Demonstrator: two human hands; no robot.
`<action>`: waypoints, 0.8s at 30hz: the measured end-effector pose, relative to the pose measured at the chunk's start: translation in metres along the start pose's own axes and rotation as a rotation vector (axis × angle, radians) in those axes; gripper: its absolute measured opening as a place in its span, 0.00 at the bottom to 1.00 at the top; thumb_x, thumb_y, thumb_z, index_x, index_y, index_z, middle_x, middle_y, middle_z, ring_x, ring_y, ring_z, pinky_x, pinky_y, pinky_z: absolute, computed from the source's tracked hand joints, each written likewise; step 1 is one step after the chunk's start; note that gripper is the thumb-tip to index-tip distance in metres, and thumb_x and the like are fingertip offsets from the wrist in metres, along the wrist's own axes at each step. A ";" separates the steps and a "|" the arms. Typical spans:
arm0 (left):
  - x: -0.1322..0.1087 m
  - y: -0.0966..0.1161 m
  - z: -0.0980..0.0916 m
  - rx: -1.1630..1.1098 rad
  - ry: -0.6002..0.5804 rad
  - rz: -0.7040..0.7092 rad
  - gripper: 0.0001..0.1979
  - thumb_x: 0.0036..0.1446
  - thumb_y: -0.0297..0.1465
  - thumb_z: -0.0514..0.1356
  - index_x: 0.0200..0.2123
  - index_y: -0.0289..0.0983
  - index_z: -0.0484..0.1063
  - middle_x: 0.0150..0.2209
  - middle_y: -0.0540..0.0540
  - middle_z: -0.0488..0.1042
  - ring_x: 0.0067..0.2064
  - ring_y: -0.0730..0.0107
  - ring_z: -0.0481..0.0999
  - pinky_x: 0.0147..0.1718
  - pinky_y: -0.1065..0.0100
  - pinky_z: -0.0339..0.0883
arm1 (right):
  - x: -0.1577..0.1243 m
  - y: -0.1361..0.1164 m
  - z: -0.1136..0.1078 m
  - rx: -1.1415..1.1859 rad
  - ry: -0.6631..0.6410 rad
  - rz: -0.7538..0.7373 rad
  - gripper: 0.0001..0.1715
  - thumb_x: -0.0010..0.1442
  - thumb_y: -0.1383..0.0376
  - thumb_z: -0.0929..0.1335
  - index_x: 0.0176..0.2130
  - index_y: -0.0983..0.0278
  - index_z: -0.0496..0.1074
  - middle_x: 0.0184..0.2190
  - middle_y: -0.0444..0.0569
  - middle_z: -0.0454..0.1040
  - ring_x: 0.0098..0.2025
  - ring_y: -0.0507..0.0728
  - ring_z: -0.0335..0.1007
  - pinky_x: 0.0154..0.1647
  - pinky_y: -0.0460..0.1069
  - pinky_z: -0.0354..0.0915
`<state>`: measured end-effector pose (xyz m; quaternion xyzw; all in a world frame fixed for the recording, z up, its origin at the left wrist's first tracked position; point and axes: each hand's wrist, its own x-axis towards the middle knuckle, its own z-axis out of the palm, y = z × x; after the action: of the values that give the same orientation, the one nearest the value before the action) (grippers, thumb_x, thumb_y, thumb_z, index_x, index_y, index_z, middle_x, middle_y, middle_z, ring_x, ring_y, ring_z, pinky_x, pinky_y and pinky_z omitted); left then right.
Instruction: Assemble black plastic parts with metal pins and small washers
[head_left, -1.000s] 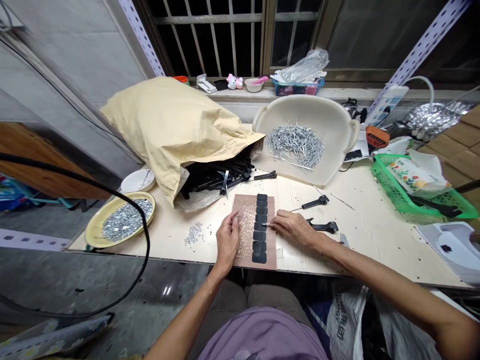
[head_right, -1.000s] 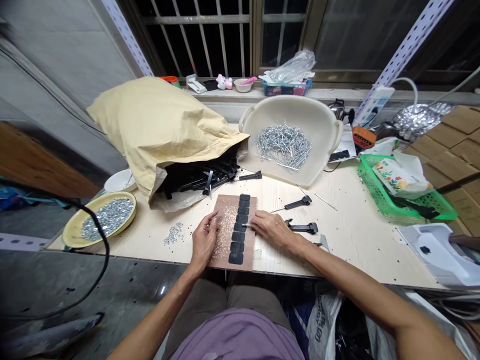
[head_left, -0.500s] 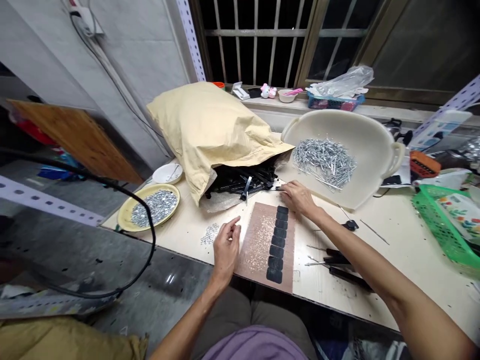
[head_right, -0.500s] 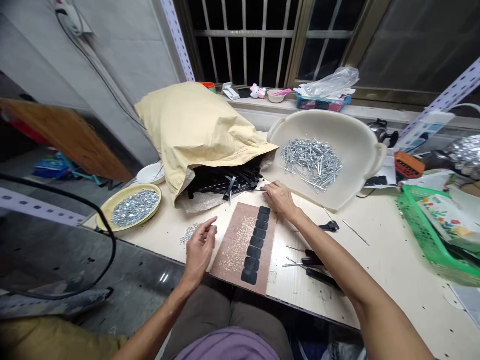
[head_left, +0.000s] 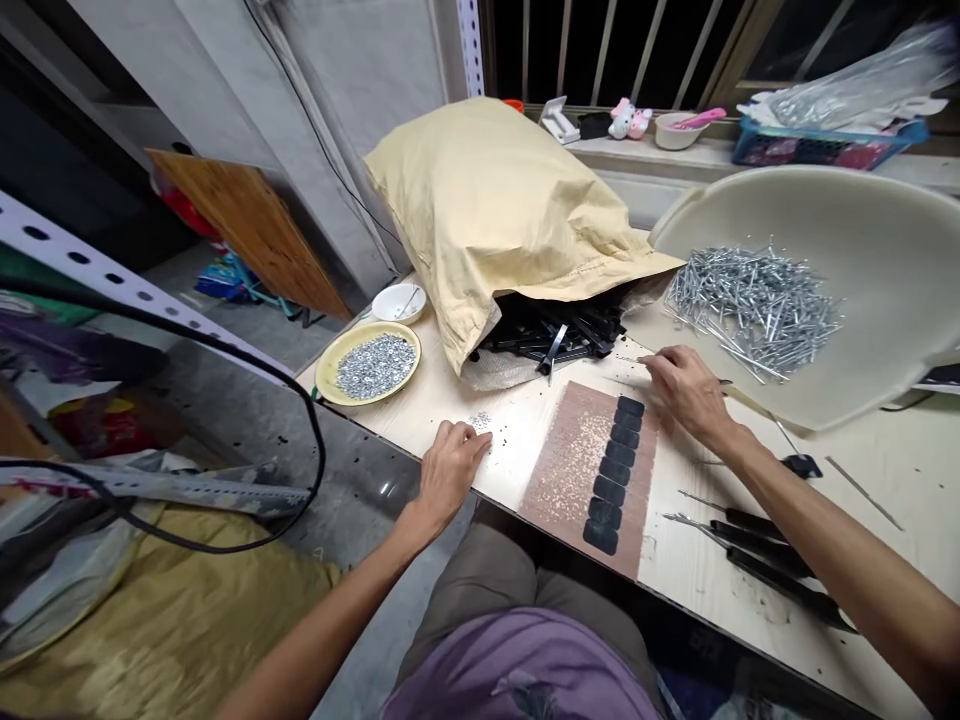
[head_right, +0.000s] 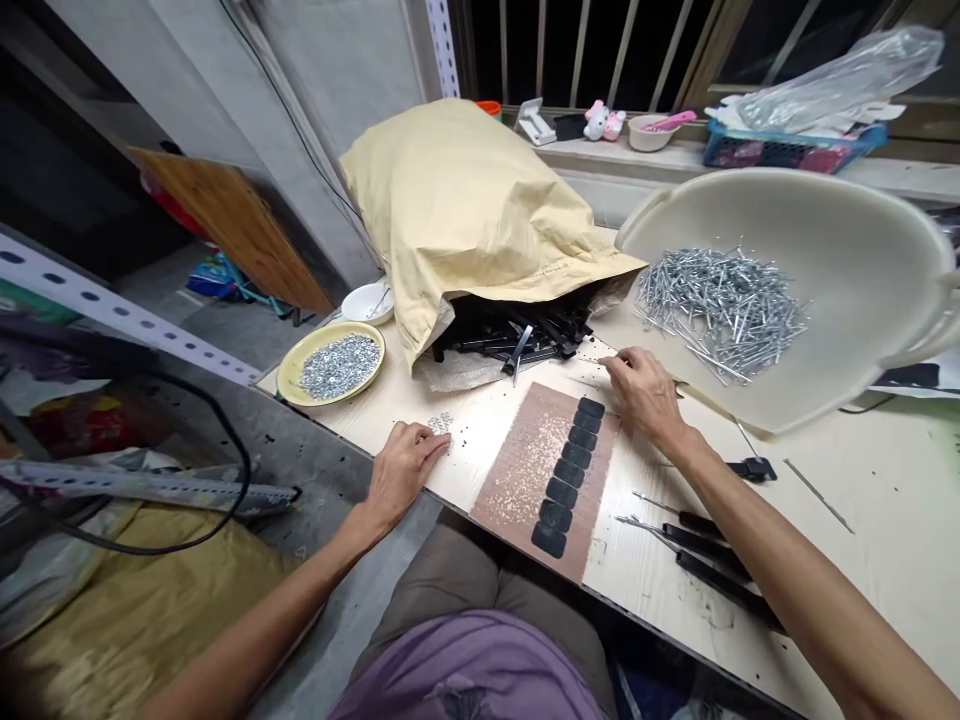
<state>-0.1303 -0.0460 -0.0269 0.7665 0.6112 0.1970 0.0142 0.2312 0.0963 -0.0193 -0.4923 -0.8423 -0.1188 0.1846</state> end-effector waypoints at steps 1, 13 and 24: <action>0.003 0.000 0.001 0.033 -0.019 0.025 0.10 0.61 0.33 0.54 0.41 0.43 0.75 0.35 0.44 0.71 0.39 0.63 0.64 0.29 0.68 0.61 | -0.005 -0.006 -0.010 0.041 0.034 0.008 0.18 0.66 0.64 0.58 0.48 0.64 0.72 0.40 0.55 0.69 0.43 0.59 0.64 0.40 0.52 0.62; 0.024 0.019 -0.005 -0.688 -0.065 -0.286 0.07 0.57 0.33 0.57 0.33 0.36 0.71 0.30 0.46 0.72 0.32 0.68 0.69 0.32 0.66 0.65 | -0.051 -0.135 -0.064 0.582 0.023 0.038 0.16 0.65 0.67 0.61 0.50 0.61 0.70 0.40 0.49 0.73 0.40 0.55 0.71 0.41 0.51 0.70; 0.040 0.097 0.002 -1.503 -0.008 -0.572 0.13 0.50 0.37 0.64 0.34 0.32 0.71 0.27 0.49 0.73 0.29 0.76 0.72 0.31 0.73 0.67 | -0.049 -0.155 -0.069 0.467 -0.067 0.104 0.18 0.66 0.65 0.59 0.53 0.60 0.68 0.37 0.49 0.73 0.39 0.54 0.71 0.39 0.47 0.67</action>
<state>-0.0323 -0.0324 0.0079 0.3663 0.4877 0.5418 0.5783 0.1308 -0.0444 0.0190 -0.4828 -0.8260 0.1051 0.2713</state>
